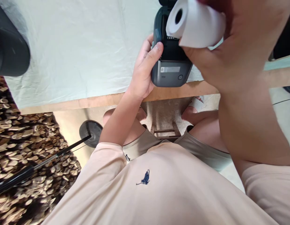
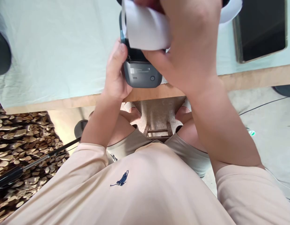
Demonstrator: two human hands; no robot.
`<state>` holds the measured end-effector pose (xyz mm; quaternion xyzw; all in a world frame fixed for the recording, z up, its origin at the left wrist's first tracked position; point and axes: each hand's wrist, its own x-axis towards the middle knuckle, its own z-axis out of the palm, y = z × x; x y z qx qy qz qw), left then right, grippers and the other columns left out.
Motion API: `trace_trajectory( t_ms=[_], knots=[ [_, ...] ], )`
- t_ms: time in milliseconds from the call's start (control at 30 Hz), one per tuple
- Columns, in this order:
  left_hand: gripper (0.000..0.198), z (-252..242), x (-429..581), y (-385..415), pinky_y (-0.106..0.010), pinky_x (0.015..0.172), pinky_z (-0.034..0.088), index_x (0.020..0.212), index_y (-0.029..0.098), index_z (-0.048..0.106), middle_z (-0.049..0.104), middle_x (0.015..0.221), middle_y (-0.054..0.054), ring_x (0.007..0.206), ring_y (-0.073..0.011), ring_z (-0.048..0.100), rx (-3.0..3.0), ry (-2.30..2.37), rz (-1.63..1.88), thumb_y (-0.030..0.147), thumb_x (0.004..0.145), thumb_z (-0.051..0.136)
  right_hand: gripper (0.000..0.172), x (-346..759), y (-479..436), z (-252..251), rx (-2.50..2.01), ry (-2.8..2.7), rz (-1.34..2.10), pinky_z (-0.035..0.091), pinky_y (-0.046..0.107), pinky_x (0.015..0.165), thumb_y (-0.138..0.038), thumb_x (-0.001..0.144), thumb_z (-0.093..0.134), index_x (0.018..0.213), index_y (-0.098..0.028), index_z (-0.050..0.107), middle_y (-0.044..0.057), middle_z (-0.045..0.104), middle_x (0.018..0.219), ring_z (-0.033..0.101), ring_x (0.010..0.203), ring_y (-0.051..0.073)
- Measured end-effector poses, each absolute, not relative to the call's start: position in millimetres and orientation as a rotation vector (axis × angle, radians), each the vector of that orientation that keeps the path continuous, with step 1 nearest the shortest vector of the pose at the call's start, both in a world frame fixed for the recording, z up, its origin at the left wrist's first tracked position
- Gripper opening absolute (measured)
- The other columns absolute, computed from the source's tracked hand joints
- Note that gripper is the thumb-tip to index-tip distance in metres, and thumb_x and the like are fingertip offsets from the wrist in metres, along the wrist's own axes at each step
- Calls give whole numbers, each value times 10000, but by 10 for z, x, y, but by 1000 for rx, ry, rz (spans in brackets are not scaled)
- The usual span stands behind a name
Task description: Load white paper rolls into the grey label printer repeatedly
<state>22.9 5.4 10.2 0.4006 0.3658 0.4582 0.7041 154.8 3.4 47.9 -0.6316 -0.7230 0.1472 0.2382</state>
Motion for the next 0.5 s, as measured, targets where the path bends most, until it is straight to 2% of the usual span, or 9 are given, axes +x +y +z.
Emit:
trace_trajectory(
  t_ms=[100,167,300,400,500],
  knots=[
    [189,112,256,38,-163,534,387,802,254,410,500,896,44,883,-102,483,918,858,987,322,723,252,490,1627,10,455,-1608,-2195,168,299,143,813,-469,734,49,1009,-241,384,-73,383,1011,367,944,-56],
    [192,112,258,35,-162,549,390,800,247,415,499,883,47,870,-98,489,911,863,983,309,724,250,504,1646,17,435,-1640,-2196,168,281,153,793,-472,737,25,993,-223,380,-68,377,1024,365,938,-54],
    [179,99,242,37,-180,593,402,810,243,428,496,853,43,829,-95,506,865,825,1024,317,710,298,448,1630,60,384,-1651,-2225,225,301,140,786,-462,746,75,955,-194,367,-78,401,1002,394,943,-59],
    [178,94,238,33,-184,591,402,826,254,429,500,856,45,826,-95,506,847,820,1034,320,705,316,385,1623,85,335,-1670,-2222,260,349,162,866,-454,739,164,958,-214,371,-94,418,974,410,959,-45],
    [176,97,232,29,-194,587,402,818,266,427,514,861,42,862,-104,491,835,783,1057,333,709,306,412,1643,91,299,-1694,-2238,268,352,230,948,-528,705,223,941,-251,415,-111,421,975,400,1007,-10]
  ],
)
